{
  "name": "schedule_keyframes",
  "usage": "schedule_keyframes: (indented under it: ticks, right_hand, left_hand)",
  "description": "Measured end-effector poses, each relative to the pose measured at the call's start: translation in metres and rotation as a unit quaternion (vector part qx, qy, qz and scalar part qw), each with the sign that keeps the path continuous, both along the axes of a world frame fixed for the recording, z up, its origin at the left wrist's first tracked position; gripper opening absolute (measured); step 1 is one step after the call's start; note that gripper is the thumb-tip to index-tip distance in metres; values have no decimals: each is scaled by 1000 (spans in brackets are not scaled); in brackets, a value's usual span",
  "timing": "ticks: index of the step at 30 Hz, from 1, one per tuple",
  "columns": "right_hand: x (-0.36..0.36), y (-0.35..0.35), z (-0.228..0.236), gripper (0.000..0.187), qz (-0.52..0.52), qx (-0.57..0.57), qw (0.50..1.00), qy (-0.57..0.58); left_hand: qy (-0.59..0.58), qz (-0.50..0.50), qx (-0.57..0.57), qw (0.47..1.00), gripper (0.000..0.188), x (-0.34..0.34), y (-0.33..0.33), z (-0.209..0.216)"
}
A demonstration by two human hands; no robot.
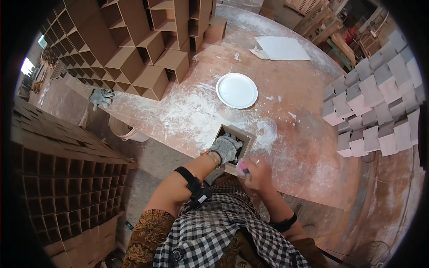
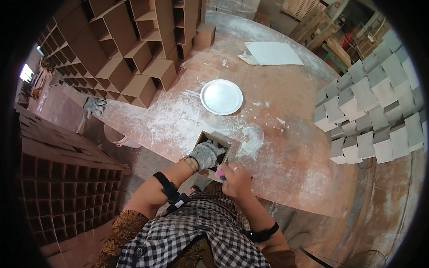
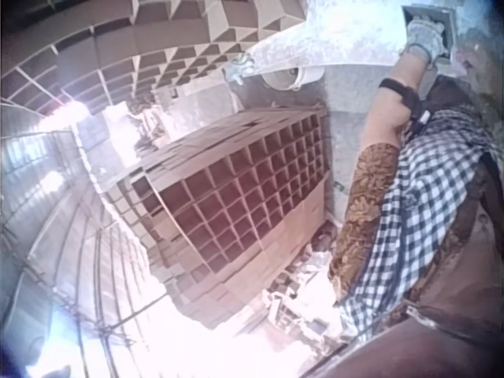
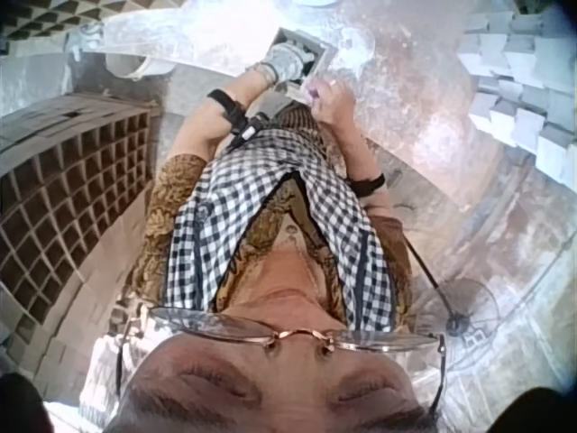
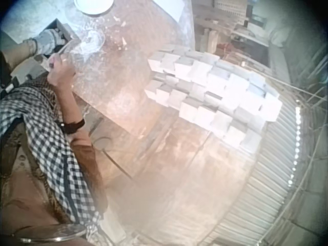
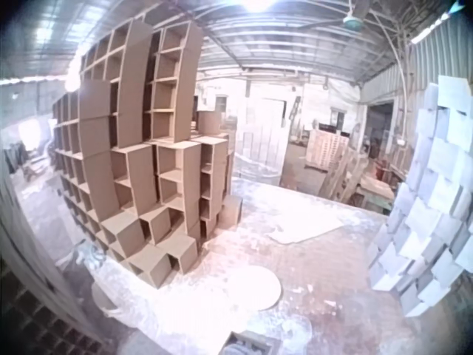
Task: Applying a white liquid sealant or adhesive to the interior and exterior of wooden cubby boxes using a pink sponge.
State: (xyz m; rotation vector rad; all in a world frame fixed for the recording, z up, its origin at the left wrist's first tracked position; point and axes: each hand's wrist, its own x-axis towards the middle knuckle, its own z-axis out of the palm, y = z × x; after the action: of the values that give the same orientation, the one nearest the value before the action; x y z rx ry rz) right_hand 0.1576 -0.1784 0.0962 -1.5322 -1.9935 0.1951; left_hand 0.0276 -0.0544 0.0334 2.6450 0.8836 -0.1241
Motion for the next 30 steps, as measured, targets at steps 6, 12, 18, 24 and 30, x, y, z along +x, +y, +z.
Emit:
schedule_keyframes:
  ticks: [6,12,18,24,30]
  right_hand:
    - [33,67,-20,31,-153,86,984,-19]
    - [-7,-11,-12,34,-22,40,999,-12]
    - [28,39,-19,40,-77,57,995,-18]
    - [22,51,-25,47,-41,111,992,-34]
    - [2,1,-30,45,15,55,997,59]
  left_hand:
    - [1,-18,-25,1000,51,9,2,10]
    - [-3,-3,-19,1000,51,2,1,5]
    - [-18,-18,-24,999,41,4,1,14]
    - [-34,-4,-12,999,43,2,3,-6]
    - [-92,7,35,995,36,3,1,-14]
